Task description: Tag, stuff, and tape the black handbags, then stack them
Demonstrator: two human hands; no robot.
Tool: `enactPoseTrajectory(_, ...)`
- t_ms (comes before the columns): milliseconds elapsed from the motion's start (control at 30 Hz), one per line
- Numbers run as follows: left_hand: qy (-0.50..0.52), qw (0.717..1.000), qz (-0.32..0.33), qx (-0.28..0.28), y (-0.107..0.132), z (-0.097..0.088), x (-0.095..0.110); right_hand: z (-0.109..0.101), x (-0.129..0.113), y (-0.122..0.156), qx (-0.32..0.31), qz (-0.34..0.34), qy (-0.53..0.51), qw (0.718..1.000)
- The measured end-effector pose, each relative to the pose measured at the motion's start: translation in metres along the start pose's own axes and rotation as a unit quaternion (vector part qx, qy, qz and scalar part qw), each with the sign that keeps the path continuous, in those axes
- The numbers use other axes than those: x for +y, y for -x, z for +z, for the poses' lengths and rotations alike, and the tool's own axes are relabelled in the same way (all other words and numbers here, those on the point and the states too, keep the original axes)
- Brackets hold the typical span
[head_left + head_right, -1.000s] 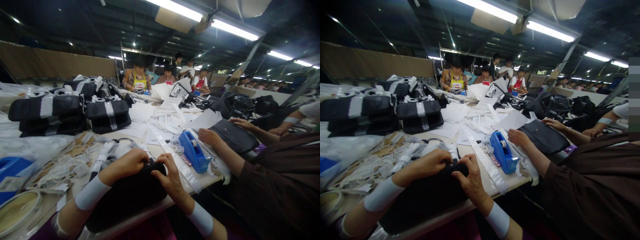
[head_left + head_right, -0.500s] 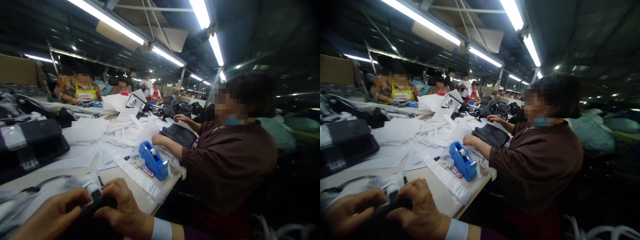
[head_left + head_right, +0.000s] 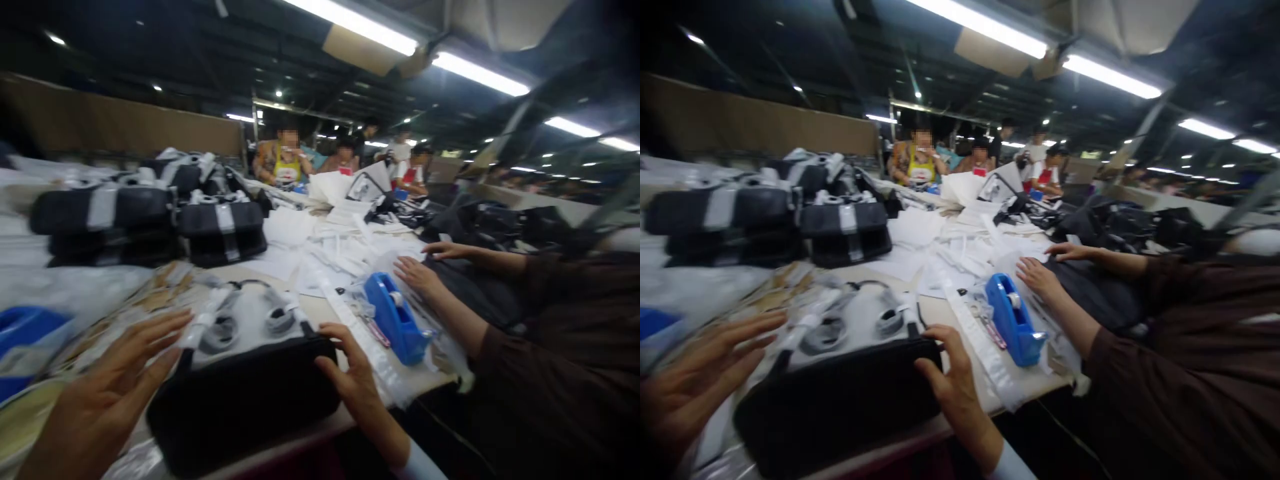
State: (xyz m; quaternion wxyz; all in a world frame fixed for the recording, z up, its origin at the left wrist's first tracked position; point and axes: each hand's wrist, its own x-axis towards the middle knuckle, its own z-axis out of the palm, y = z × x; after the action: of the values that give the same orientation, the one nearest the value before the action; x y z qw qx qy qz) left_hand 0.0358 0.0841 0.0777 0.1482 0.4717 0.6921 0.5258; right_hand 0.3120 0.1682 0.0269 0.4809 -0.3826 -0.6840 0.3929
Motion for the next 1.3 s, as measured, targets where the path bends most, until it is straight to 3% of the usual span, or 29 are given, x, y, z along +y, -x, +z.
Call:
enactPoseTrajectory(67, 0.016, 0.991, -0.094, 0.09, 0.011, -0.021, -0.014, 0.002, 0.013, 0.005, 0.0, 0.069, -0.038, 0.997)
enactPoseTrajectory(133, 0.101, 0.972, -0.173, 0.123, 0.028, -0.023, -0.035, 0.003, 0.024, 0.013, 0.019, 0.128, -0.086, 0.988)
enactPoseTrajectory(233, 0.216, 0.946, -0.23, 0.068, 0.053, -0.005, -0.066, 0.003, 0.035, 0.023, 0.002, 0.191, -0.111, 0.975)
enactPoseTrajectory(333, 0.25, 0.942, -0.223, -0.008, 0.068, 0.013, -0.083, 0.003, 0.039, 0.029, -0.022, 0.223, -0.08, 0.971)
enactPoseTrajectory(500, 0.232, 0.955, -0.183, -0.031, 0.073, 0.024, -0.099, 0.008, 0.046, 0.031, 0.025, 0.226, -0.013, 0.974)
enactPoseTrajectory(633, 0.28, 0.938, -0.193, -0.065, 0.077, 0.025, -0.104, 0.008, 0.054, 0.035, 0.008, 0.225, -0.015, 0.974)
enactPoseTrajectory(733, 0.38, 0.898, -0.214, -0.058, 0.076, 0.021, -0.1, 0.002, 0.059, 0.033, -0.004, 0.249, -0.075, 0.966)
enactPoseTrajectory(867, 0.512, 0.809, -0.279, -0.07, 0.063, 0.014, -0.093, -0.006, 0.06, 0.017, -0.033, 0.355, -0.222, 0.908)
enactPoseTrajectory(933, 0.522, 0.789, -0.309, -0.095, 0.054, 0.012, -0.09, -0.005, 0.056, 0.004, -0.049, 0.372, -0.232, 0.897)
enactPoseTrajectory(1167, 0.356, 0.881, -0.239, -0.199, 0.01, 0.009, -0.08, 0.018, 0.025, -0.044, -0.131, 0.287, -0.118, 0.942)
enactPoseTrajectory(1300, 0.259, 0.936, -0.173, -0.165, -0.014, 0.016, -0.085, 0.028, 0.018, -0.063, -0.151, 0.245, -0.135, 0.948)
